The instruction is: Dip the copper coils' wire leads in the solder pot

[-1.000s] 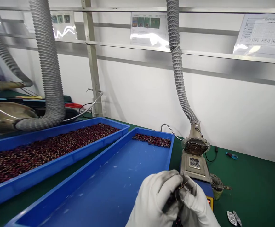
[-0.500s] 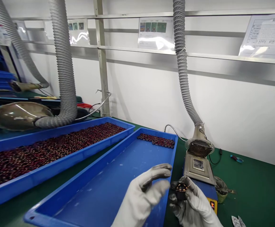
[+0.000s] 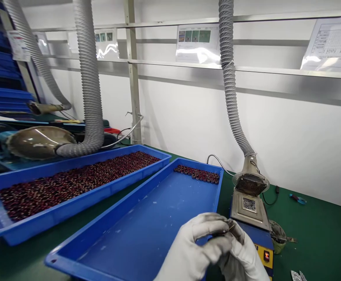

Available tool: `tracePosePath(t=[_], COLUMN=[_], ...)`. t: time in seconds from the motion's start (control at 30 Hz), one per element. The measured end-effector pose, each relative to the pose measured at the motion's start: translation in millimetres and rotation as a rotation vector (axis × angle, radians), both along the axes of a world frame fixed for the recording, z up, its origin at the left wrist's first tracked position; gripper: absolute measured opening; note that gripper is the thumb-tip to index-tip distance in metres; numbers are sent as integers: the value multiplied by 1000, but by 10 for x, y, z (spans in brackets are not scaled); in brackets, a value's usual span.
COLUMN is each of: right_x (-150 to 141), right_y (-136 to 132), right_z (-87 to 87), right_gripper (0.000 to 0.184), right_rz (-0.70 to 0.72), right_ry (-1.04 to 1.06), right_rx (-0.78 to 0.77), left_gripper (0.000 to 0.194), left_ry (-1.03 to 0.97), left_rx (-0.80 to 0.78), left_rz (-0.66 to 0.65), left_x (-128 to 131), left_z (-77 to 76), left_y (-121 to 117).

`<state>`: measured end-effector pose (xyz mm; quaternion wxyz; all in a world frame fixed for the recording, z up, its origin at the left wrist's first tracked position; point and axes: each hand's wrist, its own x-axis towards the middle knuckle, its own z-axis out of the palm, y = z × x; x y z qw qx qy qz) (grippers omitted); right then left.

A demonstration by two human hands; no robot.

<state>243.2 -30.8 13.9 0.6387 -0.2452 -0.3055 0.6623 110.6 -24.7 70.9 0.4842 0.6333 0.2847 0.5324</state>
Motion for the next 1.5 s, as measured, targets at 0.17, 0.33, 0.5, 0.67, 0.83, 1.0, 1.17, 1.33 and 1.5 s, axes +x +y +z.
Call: tracePosePath(t=[0.17,0.33,0.5,0.67,0.83,1.0,1.17,1.33,1.5], right_x=[17,-17,-57,-69,-34,9,-22,-21,-15], right_y=[-112,-287,-283,-222,-244,-274,-225,-214,-243], right_z=[115,324,324,276,305,307,234,217,239], right_gripper=[30,26,26,29,26,27,37,34,29], right_rz=[126,137,96,171,216,146,93,77,75], right_ry=[35,103,95,89,93,95,37,-13,-27], right_rx=[-23,-16,30,-43,-51,-55,-23,24,21], left_gripper=[15,30,39,14,5,24,12,5,16], left_ry=[-249,-1,257,-73,-364,-114,-148,-504,-277], left_rx=[-26,8,320,59,-115,-231,-226,-214,-228], left_rz=[120,182,156,-9,72,-65,-98,-59,44], left_x=[29,-47,36,62,-15,-90,9,23,-66], left_z=[-8,-25,-42,-27,-76,76,72,-60,87], left_y=[37,-8,-88,4,82,-27,-101,-67,-102])
